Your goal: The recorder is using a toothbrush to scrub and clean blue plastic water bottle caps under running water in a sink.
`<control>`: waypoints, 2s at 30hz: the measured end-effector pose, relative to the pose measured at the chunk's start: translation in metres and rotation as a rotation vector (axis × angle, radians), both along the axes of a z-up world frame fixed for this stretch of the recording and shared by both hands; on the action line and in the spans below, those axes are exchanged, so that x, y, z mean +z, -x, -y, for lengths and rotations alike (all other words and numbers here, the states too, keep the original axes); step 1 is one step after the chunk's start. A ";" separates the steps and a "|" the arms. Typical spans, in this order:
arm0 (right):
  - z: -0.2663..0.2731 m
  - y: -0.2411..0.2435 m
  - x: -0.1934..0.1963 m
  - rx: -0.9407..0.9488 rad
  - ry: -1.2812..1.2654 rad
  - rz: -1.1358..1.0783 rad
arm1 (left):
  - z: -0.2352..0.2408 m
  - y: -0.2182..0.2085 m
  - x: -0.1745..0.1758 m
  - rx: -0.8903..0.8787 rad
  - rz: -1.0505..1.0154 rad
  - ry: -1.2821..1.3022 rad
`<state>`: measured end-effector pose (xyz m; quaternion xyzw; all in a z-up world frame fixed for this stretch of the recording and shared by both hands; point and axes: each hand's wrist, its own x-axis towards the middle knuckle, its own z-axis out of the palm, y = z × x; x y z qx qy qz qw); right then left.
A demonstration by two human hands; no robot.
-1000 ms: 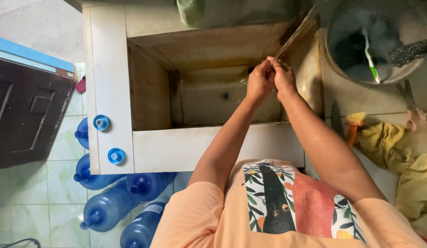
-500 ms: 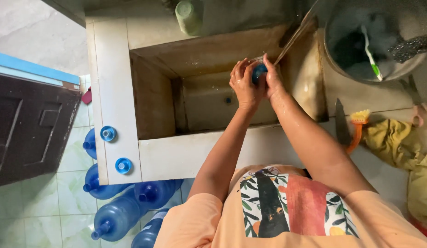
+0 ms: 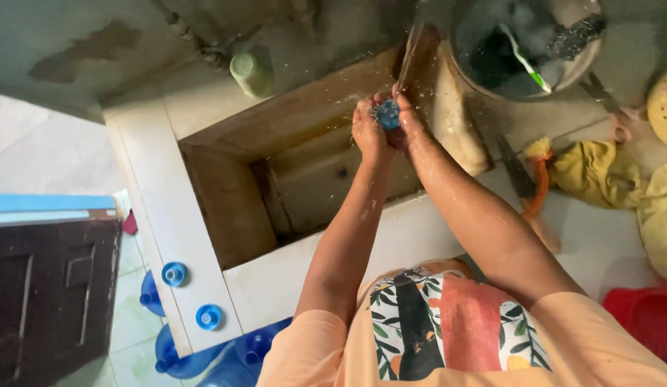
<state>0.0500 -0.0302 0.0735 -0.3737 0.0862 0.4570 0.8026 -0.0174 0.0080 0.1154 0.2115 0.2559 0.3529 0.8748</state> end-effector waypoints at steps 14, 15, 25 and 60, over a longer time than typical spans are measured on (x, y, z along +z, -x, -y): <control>0.058 0.067 0.095 -0.281 0.893 0.827 | -0.007 0.011 -0.113 -0.816 0.084 0.360; 0.061 0.082 0.108 -0.301 0.970 0.898 | -0.010 0.013 -0.130 -0.848 0.214 0.345; 0.100 0.154 0.174 -0.089 1.533 1.591 | 0.029 0.078 0.031 -0.991 0.099 -0.014; 0.576 0.335 0.212 -1.160 1.675 0.918 | 0.533 0.188 0.140 -1.124 0.058 -1.177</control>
